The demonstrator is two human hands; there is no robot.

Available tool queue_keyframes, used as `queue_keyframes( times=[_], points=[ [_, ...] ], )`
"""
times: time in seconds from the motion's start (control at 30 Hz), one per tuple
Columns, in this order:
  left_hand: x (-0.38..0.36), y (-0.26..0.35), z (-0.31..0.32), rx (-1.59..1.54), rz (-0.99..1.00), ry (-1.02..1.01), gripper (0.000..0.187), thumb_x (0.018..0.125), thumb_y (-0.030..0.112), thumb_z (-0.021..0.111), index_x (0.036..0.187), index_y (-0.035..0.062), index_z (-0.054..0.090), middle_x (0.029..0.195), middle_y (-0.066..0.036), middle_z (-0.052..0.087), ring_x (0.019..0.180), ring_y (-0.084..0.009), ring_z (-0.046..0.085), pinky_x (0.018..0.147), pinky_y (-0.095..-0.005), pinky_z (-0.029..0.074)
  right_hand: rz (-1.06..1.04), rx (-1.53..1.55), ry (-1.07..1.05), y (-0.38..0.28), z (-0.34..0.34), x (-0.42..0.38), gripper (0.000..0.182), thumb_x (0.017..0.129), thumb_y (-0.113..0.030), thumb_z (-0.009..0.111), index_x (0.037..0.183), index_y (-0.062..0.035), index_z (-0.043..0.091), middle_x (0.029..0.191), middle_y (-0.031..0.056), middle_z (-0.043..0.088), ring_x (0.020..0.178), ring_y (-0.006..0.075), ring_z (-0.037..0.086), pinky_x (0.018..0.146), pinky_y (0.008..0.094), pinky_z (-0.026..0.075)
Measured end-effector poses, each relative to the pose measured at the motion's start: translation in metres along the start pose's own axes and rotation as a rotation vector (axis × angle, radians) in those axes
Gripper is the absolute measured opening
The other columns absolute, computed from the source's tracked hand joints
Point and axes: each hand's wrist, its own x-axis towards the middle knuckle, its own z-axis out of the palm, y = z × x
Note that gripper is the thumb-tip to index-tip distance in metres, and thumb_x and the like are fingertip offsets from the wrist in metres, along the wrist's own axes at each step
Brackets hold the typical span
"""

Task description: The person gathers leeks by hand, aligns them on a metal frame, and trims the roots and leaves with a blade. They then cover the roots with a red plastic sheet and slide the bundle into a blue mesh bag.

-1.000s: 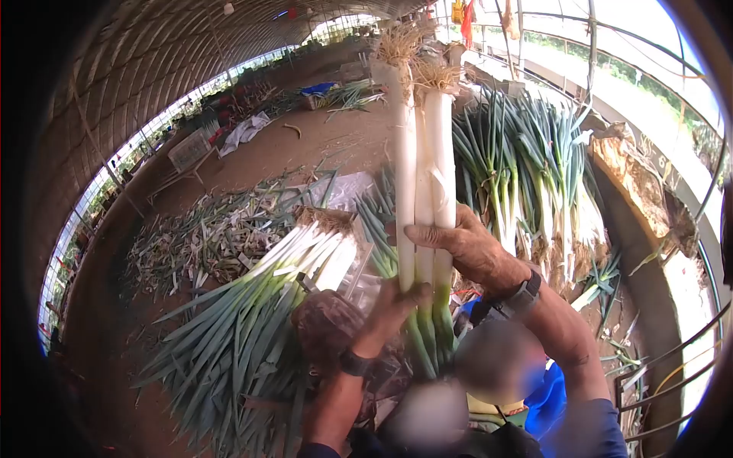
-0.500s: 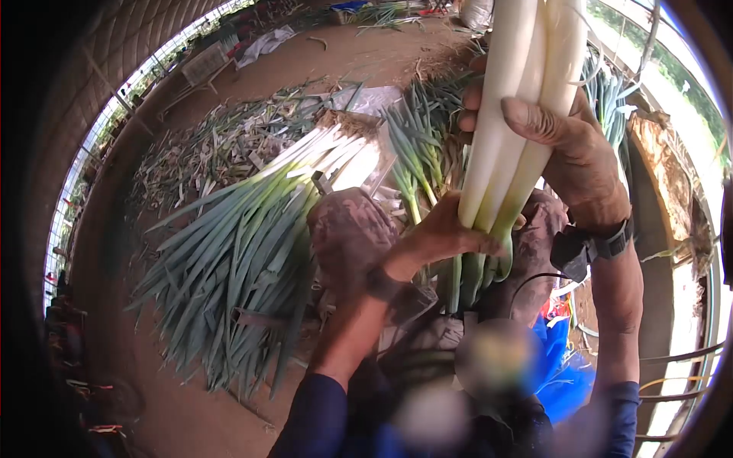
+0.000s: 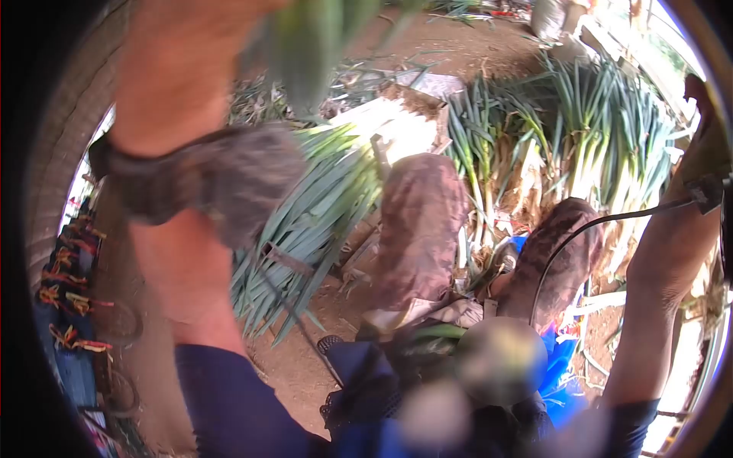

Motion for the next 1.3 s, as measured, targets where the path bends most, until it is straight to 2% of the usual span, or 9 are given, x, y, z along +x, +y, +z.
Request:
queue_keyframes(
  times=[0.27, 0.43, 0.47, 0.5, 0.57, 0.67, 0.87, 1.07, 1.3],
  points=[
    [-0.107, -0.037, -0.133, 0.509, -0.73, -0.274, 0.033, 0.078, 0.018, 0.074, 0.104, -0.0023, 0.069, 0.08, -0.004, 0.065, 0.071, -0.0145, 0.06, 0.068, -0.0299, 0.048, 0.103, -0.095, -0.322, 0.173, 0.062, 0.002, 0.061, 0.09, -0.034, 0.077, 0.134, 0.0002, 0.055, 0.124, 0.0148, 0.064, 0.109, 0.0276, 0.067, 0.099, 0.0402, 0.056],
    [-0.215, -0.062, -0.116, 0.668, -1.051, -0.493, 0.033, 0.069, 0.001, 0.072, 0.101, -0.0043, 0.071, 0.074, -0.007, 0.069, 0.065, -0.0195, 0.063, 0.063, -0.0338, 0.051, 1.028, 0.608, 0.163, 0.279, 0.216, -0.085, 0.05, 0.1, -0.018, 0.058, 0.145, 0.0002, 0.046, 0.144, 0.0172, 0.053, 0.127, 0.0321, 0.053, 0.11, 0.0433, 0.045],
    [-0.237, -0.074, -0.109, 0.537, -1.088, -0.533, 0.033, 0.068, 0.002, 0.073, 0.1, -0.0037, 0.072, 0.077, -0.009, 0.071, 0.068, -0.0191, 0.064, 0.065, -0.0334, 0.051, 0.349, 0.174, -0.144, 0.369, 0.237, -0.143, 0.043, 0.1, -0.016, 0.057, 0.141, -0.0027, 0.051, 0.141, 0.0171, 0.055, 0.126, 0.0337, 0.053, 0.109, 0.046, 0.045],
    [-0.261, -0.088, -0.099, 0.399, -1.123, -0.566, 0.033, 0.067, 0.003, 0.074, 0.1, -0.003, 0.073, 0.079, -0.011, 0.072, 0.07, -0.0188, 0.066, 0.066, -0.0329, 0.052, 0.356, 0.191, -0.142, 0.35, 0.249, -0.134, 0.043, 0.1, -0.016, 0.057, 0.141, -0.0027, 0.051, 0.141, 0.0171, 0.055, 0.126, 0.0337, 0.053, 0.109, 0.046, 0.045],
    [-0.28, -0.093, -0.07, 0.378, -1.344, -0.666, 0.034, 0.065, 0.004, 0.075, 0.099, -0.0024, 0.074, 0.08, -0.01, 0.073, 0.071, -0.0183, 0.068, 0.067, -0.0325, 0.053, 1.53, 0.404, 0.249, 0.282, 0.27, -0.102, 0.035, 0.1, -0.017, 0.058, 0.132, -0.0031, 0.058, 0.137, 0.0152, 0.056, 0.125, 0.0296, 0.053, 0.108, 0.0447, 0.045],
    [-0.309, -0.106, -0.039, 0.184, -1.41, -0.622, 0.033, 0.063, 0.004, 0.076, 0.095, -0.0043, 0.073, 0.075, -0.007, 0.069, 0.066, -0.0162, 0.064, 0.062, -0.0329, 0.051, 1.072, 0.296, 0.071, 0.349, 0.299, -0.149, 0.032, 0.099, -0.016, 0.059, 0.129, -0.0038, 0.057, 0.136, 0.0133, 0.054, 0.122, 0.0254, 0.054, 0.107, 0.0453, 0.046],
    [-0.301, -0.129, 0.012, -0.152, -1.459, -0.673, 0.024, 0.063, 0.004, 0.076, 0.083, -0.0047, 0.066, 0.068, -0.003, 0.058, 0.06, -0.0123, 0.053, 0.055, -0.0322, 0.043, 1.043, 1.198, 0.405, 0.372, 0.315, -0.117, 0.031, 0.103, -0.02, 0.053, 0.13, -0.0058, 0.049, 0.132, 0.0098, 0.054, 0.121, 0.0232, 0.057, 0.108, 0.0443, 0.047],
    [-0.295, -0.181, 0.084, -0.417, -1.429, -0.689, 0.027, 0.064, 0.001, 0.075, 0.088, -0.008, 0.069, 0.072, -0.005, 0.063, 0.065, -0.014, 0.059, 0.059, -0.032, 0.047, 0.966, 1.427, 0.364, 0.39, 0.325, -0.098, 0.093, 0.095, -0.079, 0.028, 0.157, -0.0103, 0.03, 0.161, 0.0082, 0.032, 0.149, 0.0264, 0.027, 0.119, 0.0597, 0.013],
    [-0.294, -0.227, 0.165, -0.57, -1.537, -0.587, 0.032, 0.06, -0.001, 0.075, 0.09, -0.0104, 0.071, 0.076, -0.007, 0.066, 0.068, -0.017, 0.063, 0.06, -0.0344, 0.05, 1.037, 1.587, 0.499, 0.391, 0.304, -0.116, 0.097, 0.093, -0.081, 0.03, 0.158, -0.0087, 0.027, 0.162, 0.012, 0.031, 0.145, 0.0301, 0.033, 0.122, 0.048, 0.02]
  ],
)
